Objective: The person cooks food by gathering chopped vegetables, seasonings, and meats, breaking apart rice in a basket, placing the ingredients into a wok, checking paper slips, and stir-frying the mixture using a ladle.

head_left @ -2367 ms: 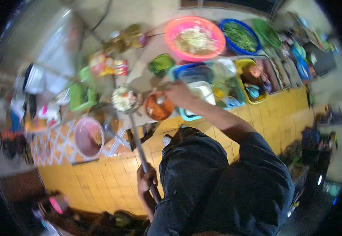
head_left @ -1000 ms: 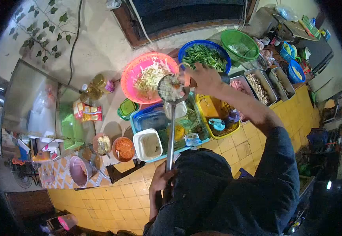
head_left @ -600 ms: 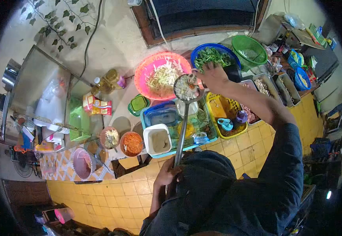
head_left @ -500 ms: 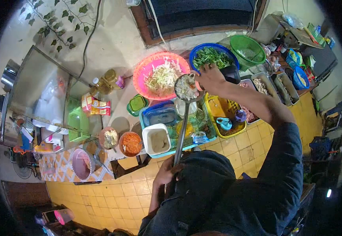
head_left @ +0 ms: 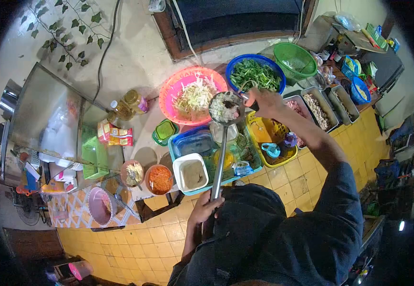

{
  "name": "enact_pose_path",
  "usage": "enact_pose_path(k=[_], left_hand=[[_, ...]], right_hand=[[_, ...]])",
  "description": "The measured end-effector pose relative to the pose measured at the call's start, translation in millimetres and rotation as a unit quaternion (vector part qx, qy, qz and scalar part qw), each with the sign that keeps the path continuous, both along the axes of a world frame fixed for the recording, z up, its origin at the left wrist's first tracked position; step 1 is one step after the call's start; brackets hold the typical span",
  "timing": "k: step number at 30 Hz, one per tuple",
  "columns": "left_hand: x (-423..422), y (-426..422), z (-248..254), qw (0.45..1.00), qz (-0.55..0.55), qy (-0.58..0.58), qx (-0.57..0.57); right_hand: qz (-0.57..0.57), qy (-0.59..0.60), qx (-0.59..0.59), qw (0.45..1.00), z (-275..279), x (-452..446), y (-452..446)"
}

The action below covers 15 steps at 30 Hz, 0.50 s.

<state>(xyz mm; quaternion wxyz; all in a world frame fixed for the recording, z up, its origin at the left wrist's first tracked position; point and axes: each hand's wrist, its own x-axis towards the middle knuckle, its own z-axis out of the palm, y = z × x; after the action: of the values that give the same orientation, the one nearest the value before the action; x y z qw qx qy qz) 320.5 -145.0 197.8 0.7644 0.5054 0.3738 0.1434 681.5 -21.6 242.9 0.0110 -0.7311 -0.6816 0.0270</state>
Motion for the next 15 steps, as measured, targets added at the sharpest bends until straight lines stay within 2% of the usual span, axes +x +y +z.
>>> enact_pose_path(k=[1,2,3,5,6,8,9,11,12,14,15], left_hand=[[0.1,0.4,-0.2,1.0,-0.001,0.0,-0.001],[0.3,2.1,-0.3,1.0,0.004,-0.018,-0.005],[-0.2,3.1,-0.1,0.999,0.007,-0.035,-0.01],[-2.4,6.4,-3.9,0.999,0.001,-0.047,-0.021],[-4.0,7.3,-7.7,0.998,-0.002,-0.059,-0.035],[-5.5,8.9,-14.5,0.997,-0.006,-0.067,-0.049],[-4.9,9.9,-12.6,0.997,0.003,-0.053,-0.049],[-5.0,13.0,-9.1,0.999,-0.004,-0.022,-0.033],[-2.4,14.8,-4.1,0.999,0.0,-0.025,-0.023],[-0.8,15.1,-8.5,0.998,0.022,-0.013,-0.062],[1.9,16.7,-6.8,0.997,0.019,-0.015,-0.067]], right_hand=[[-0.041,0.051,-0.006,0.998,-13.0,7.7,-1.1],[-0.042,0.051,-0.005,0.998,-27.4,15.6,-2.0],[-0.088,0.133,-0.006,0.987,-42.9,22.3,-5.6],[-0.105,0.238,0.05,0.964,-55.2,25.1,-21.9],[-0.142,0.182,0.041,0.972,-65.9,25.8,-25.1],[-0.106,0.215,0.133,0.962,-88.3,37.0,-35.9],[-0.115,0.215,0.133,0.961,-91.9,45.5,-42.3],[-0.07,0.309,-0.041,0.947,-83.7,59.6,-57.6],[-0.089,0.304,-0.042,0.948,-84.5,69.7,-66.4],[-0.029,0.236,-0.019,0.971,-90.2,84.5,-90.2],[-0.016,0.231,0.094,0.968,-76.1,79.6,-109.9]])
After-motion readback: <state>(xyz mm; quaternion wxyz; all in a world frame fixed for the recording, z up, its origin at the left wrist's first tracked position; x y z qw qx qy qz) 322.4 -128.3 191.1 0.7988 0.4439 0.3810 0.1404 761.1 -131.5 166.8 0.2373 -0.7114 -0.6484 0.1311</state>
